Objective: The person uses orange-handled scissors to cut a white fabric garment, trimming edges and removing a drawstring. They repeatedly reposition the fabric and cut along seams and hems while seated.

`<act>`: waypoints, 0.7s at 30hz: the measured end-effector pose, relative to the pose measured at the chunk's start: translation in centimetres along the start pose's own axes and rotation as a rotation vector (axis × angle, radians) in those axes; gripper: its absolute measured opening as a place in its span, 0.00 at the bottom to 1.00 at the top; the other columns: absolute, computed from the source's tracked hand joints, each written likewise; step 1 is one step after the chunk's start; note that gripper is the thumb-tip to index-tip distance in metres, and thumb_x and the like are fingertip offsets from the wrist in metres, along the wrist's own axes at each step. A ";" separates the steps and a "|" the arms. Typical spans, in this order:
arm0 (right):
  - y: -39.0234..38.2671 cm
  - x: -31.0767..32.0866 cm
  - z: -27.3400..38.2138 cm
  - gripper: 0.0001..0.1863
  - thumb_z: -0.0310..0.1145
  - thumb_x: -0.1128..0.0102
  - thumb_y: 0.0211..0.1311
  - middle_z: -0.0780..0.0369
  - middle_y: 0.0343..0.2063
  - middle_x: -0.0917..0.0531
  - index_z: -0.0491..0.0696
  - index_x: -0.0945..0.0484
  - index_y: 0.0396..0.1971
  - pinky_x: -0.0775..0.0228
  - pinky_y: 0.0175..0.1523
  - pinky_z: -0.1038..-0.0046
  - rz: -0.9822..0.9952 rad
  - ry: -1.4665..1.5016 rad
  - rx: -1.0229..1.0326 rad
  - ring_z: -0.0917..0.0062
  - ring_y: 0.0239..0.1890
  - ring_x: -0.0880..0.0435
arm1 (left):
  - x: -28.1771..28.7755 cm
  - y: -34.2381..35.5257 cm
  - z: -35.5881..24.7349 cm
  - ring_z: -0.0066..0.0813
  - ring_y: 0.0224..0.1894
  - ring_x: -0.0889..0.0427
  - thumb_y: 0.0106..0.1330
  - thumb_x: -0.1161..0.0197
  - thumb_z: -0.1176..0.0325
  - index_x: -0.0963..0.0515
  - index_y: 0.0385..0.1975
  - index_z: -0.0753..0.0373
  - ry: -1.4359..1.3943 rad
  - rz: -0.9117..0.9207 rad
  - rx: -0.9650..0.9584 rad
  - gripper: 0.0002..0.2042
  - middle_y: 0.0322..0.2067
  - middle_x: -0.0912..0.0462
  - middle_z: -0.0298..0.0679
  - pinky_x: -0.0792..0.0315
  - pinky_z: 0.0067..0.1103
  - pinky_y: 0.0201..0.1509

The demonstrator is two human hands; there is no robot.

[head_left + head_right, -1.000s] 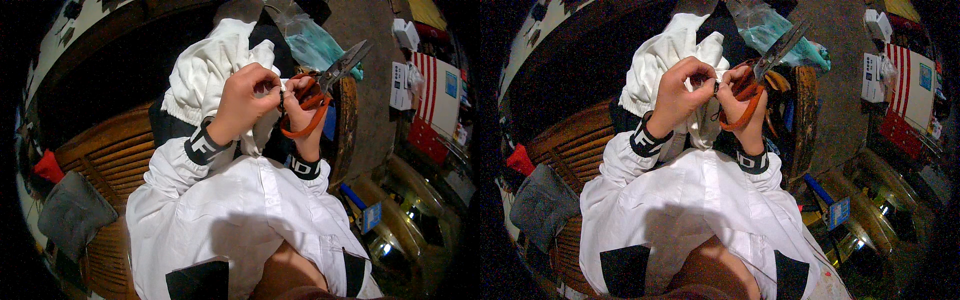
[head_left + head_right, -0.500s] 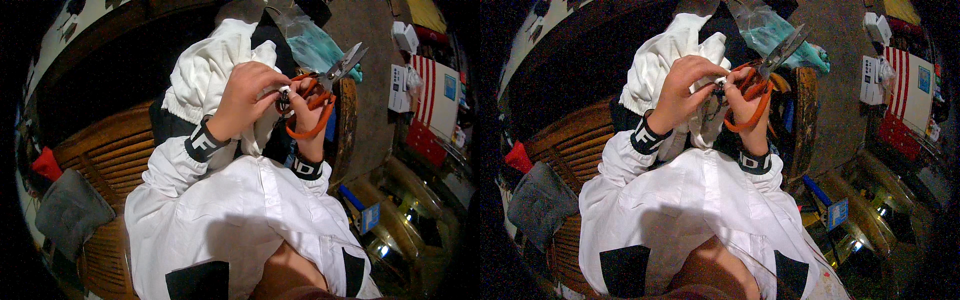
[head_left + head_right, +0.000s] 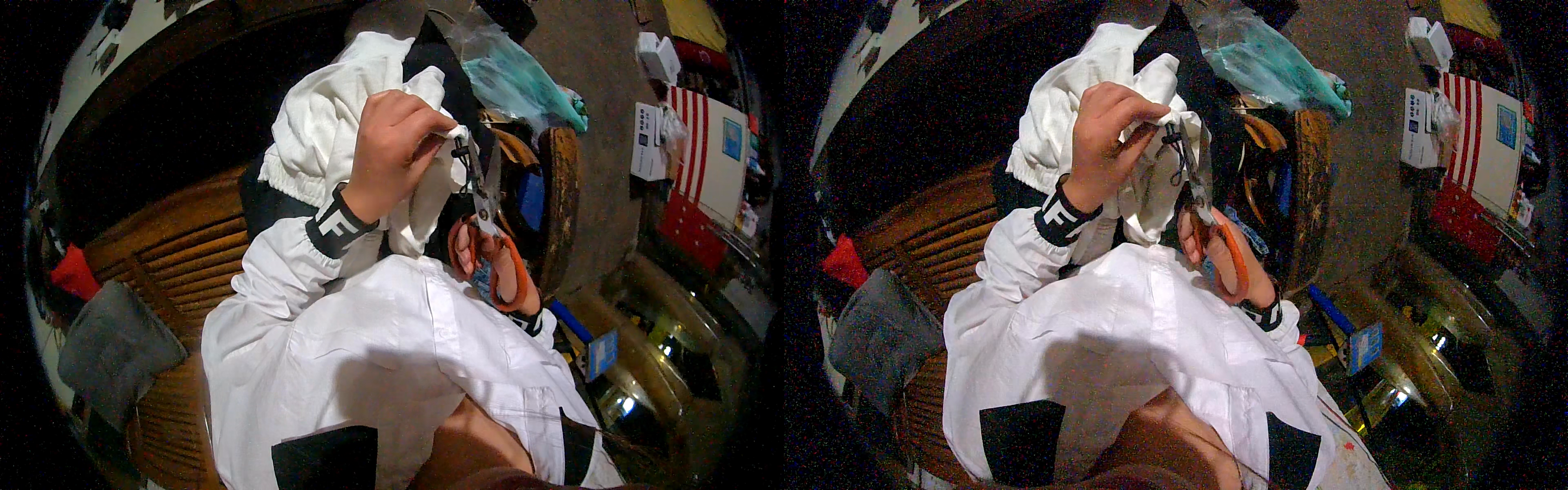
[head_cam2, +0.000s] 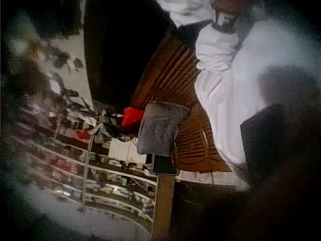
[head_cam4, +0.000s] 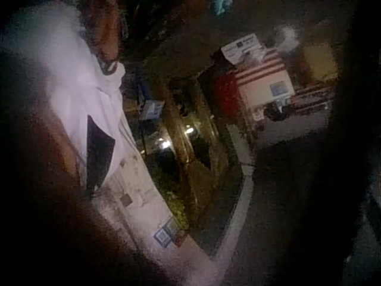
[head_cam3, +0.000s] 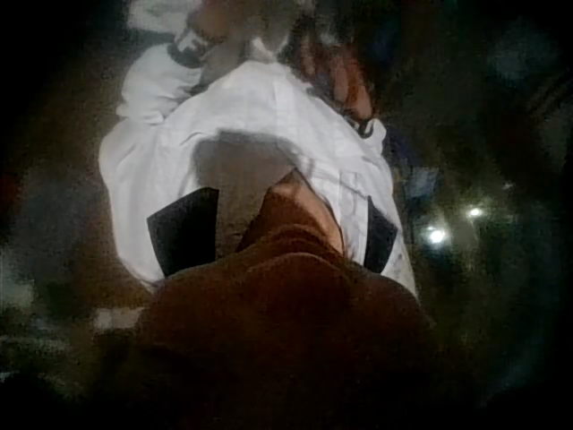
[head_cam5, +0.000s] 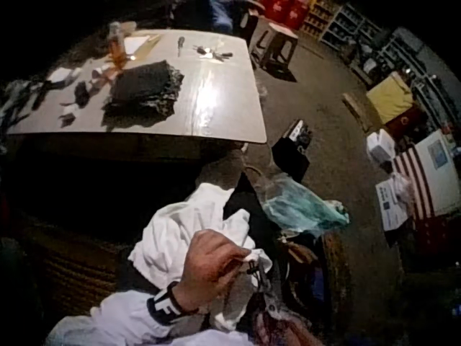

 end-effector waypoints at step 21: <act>0.1 -1.4 0.6 0.31 0.63 0.48 0.56 0.70 0.20 0.34 0.45 0.35 0.31 0.44 0.26 0.84 0.066 -0.005 -0.017 0.87 0.20 0.37 | -0.1 0.0 -0.8 0.37 0.34 0.26 0.41 0.34 0.78 0.23 0.27 0.59 0.086 -0.056 -0.098 0.11 0.26 0.25 0.34 0.36 0.29 0.41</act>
Point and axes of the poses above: each hand's wrist, its own y-axis towards the middle knuckle, its own x-axis out of the back of the hand, z = x × y, the point moved 9 cm from there along y, towards the middle knuckle
